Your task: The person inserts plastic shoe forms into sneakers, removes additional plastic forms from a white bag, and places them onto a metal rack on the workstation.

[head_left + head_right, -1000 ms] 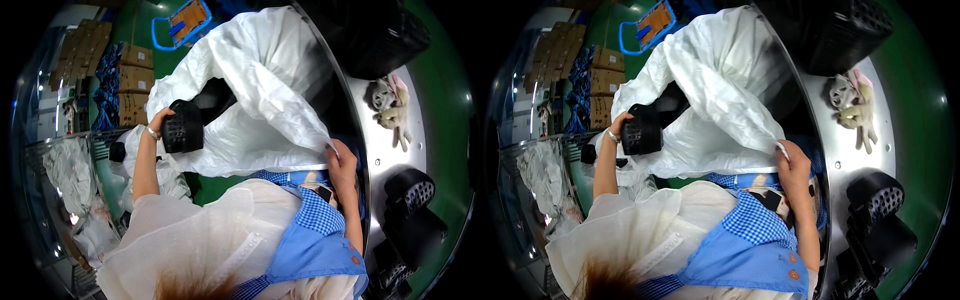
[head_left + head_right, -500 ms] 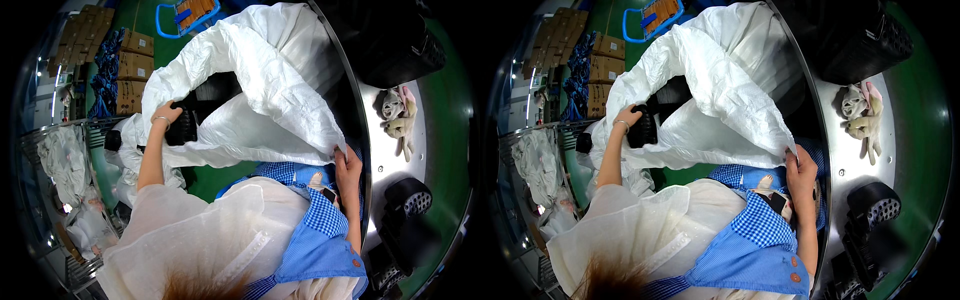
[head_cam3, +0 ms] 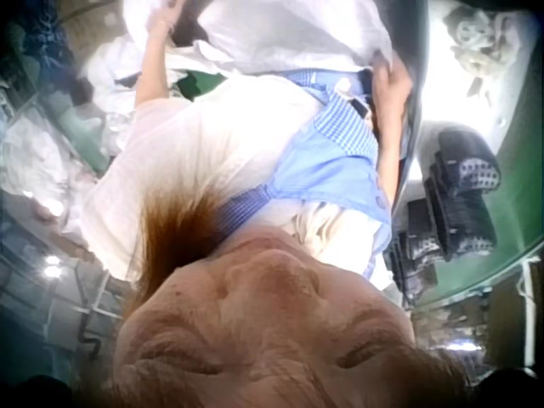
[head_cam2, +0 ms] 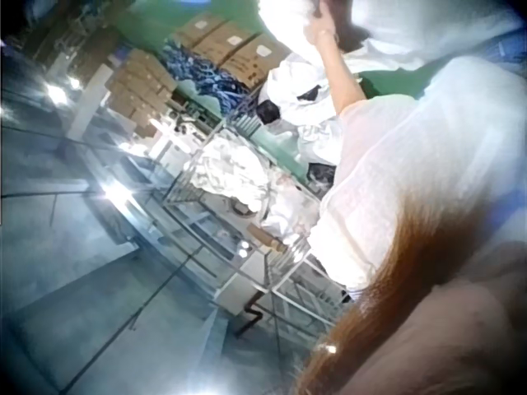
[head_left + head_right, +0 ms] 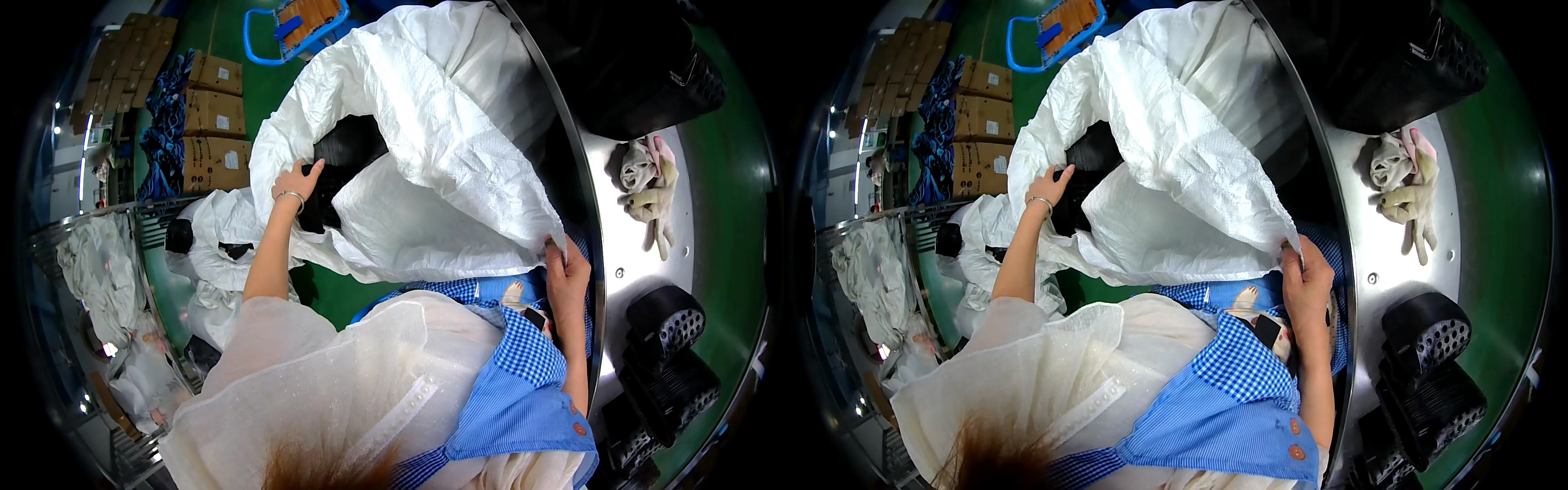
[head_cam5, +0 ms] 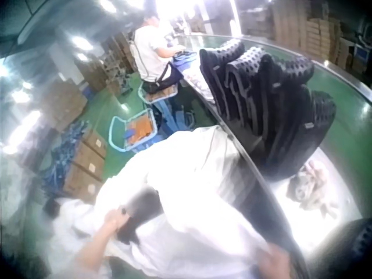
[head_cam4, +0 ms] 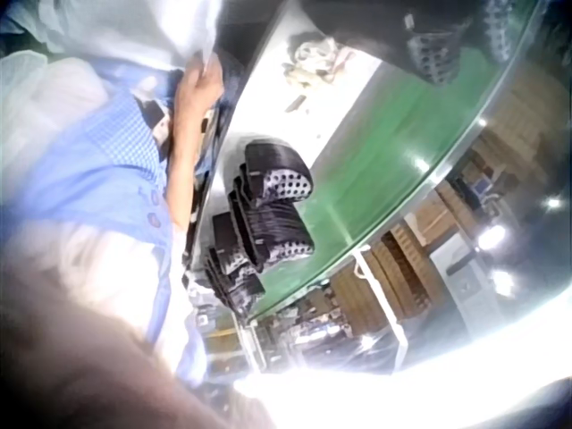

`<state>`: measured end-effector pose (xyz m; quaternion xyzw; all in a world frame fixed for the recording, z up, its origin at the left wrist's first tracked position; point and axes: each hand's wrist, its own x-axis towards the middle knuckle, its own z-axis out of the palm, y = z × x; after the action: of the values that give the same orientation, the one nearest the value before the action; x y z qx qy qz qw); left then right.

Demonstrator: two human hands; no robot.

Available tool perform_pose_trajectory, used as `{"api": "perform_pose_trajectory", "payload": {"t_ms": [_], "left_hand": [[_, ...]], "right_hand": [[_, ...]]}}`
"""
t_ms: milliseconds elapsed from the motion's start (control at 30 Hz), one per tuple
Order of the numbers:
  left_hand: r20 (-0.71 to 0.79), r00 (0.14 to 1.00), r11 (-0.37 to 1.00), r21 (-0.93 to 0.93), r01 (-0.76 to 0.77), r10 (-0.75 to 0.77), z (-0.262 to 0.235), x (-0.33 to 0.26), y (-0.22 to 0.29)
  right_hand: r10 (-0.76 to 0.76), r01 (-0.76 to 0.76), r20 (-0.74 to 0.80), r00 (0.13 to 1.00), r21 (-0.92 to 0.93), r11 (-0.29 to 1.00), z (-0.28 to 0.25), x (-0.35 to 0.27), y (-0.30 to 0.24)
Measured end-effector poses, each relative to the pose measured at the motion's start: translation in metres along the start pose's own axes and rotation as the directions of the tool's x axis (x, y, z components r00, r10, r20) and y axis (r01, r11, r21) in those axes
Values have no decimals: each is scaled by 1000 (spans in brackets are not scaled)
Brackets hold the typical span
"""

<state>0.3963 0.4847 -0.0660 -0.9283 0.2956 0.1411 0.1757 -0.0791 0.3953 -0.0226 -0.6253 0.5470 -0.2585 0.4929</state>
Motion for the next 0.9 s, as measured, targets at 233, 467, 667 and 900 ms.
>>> {"api": "perform_pose_trajectory", "payload": {"t_ms": [233,467,667,900], "left_hand": [[-230,887,863,-231,-449,400,3,52,24],[374,851,664,-747,40,369,-30,76,22],[-508,803,896,-125,-427,312,7,126,-44],[-256,965,963,-241,-120,56,-43,105,2]], "right_hand": [[13,-13,1,1000,-9,1000,-1,-1,-6],[70,-70,-21,997,-10,997,2,1,-2],[24,-23,-30,999,28,999,4,-1,-4],[30,-30,-51,998,11,1000,5,3,-1]]}}
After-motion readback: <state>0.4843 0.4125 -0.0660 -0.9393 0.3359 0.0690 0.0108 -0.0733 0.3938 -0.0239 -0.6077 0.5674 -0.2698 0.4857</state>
